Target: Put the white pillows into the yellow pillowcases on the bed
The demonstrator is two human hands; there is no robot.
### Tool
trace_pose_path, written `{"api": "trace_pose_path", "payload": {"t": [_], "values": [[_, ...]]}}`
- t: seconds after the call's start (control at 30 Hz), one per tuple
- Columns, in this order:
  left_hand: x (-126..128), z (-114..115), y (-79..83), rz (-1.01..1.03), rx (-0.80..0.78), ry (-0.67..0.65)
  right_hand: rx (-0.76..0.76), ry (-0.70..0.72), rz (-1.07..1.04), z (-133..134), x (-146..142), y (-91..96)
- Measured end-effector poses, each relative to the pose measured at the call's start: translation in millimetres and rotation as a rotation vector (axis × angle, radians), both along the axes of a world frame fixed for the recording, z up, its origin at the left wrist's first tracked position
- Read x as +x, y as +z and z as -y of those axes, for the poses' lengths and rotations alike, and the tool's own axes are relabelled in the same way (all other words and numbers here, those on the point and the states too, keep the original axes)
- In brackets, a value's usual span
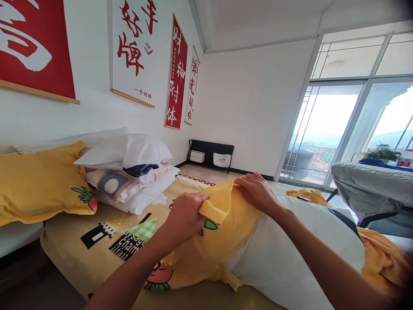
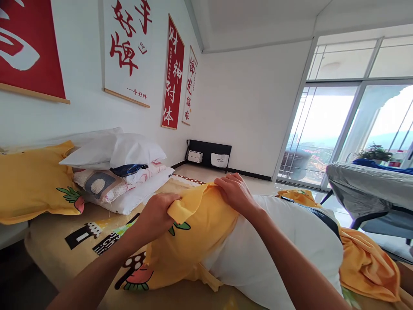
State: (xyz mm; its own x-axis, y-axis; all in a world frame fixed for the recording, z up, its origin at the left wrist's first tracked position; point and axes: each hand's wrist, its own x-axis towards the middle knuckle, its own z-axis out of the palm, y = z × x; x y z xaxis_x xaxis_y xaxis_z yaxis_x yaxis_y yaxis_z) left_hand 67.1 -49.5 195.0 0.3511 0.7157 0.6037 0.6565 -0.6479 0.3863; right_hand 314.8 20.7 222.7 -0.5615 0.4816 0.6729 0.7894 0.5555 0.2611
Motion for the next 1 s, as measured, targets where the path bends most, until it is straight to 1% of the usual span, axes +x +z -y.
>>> {"api": "trace_pose_path", "payload": {"t": [0.07,0.13,0.2,0.27,0.33,0.4,0.47,0.53,0.6,0.67,0.7,0.77,0.8,0.87,0.93,1.0], "values": [[-15.5,3.7,5.0,-0.054,-0.001,-0.042,-0.102,0.029,-0.055,-0.8,-1.3,5.3],[-32.0,8.1,10.0,-0.131,0.002,-0.116,-0.257,0.092,-0.15,0.1,1.9,12.5],[-46.7,13.8,14.6,-0.211,-0.029,-0.215,-0.419,0.139,-0.256,1.2,11.3,18.9],[-57.1,20.3,17.8,-0.275,-0.095,-0.307,-0.549,0.134,-0.318,1.6,23.4,22.4],[-62.5,26.8,18.5,-0.306,-0.15,-0.367,-0.666,0.127,-0.32,1.7,32.7,22.4],[-64.9,33.1,15.8,-0.288,-0.175,-0.392,-0.817,0.183,-0.282,3.1,35.1,20.5],[-67.7,38.8,9.5,-0.226,-0.169,-0.384,-0.955,0.262,-0.251,6.3,30.2,18.4],[-73.9,42.3,-0.2,-0.148,-0.136,-0.325,-0.997,0.278,-0.238,10.0,20.6,16.4],[-83.8,41.7,-12.3,-0.089,-0.098,-0.239,-0.979,0.268,-0.214,12.1,10.4,14.4],[-95.4,36.0,-24.4,-0.036,-0.064,-0.147,-0.913,0.254,-0.168,10.7,4.0,13.0],[-100.6,31.7,-29.1,-0.005,-0.041,-0.106,-0.846,0.217,-0.147,8.8,3.4,13.0],[-108.3,22.3,-32.3,0.063,0.02,-0.044,-0.636,0.057,-0.115,4.1,7.9,16.1],[-110.4,17.8,-30.1,0.079,0.039,-0.026,-0.514,-0.043,-0.101,2.3,12.7,19.8],[-111.4,10.6,-18.6,0.085,0.06,-0.01,-0.303,-0.195,-0.077,2.1,24.9,31.4],[-109.6,5.6,-2.5,0.117,0.073,0.0,-0.128,-0.26,-0.088,8.4,36.4,46.7],[-106.0,1.1,9.9,0.238,0.098,-0.001,-0.003,-0.242,-0.165,20.9,43.6,60.0]]}}
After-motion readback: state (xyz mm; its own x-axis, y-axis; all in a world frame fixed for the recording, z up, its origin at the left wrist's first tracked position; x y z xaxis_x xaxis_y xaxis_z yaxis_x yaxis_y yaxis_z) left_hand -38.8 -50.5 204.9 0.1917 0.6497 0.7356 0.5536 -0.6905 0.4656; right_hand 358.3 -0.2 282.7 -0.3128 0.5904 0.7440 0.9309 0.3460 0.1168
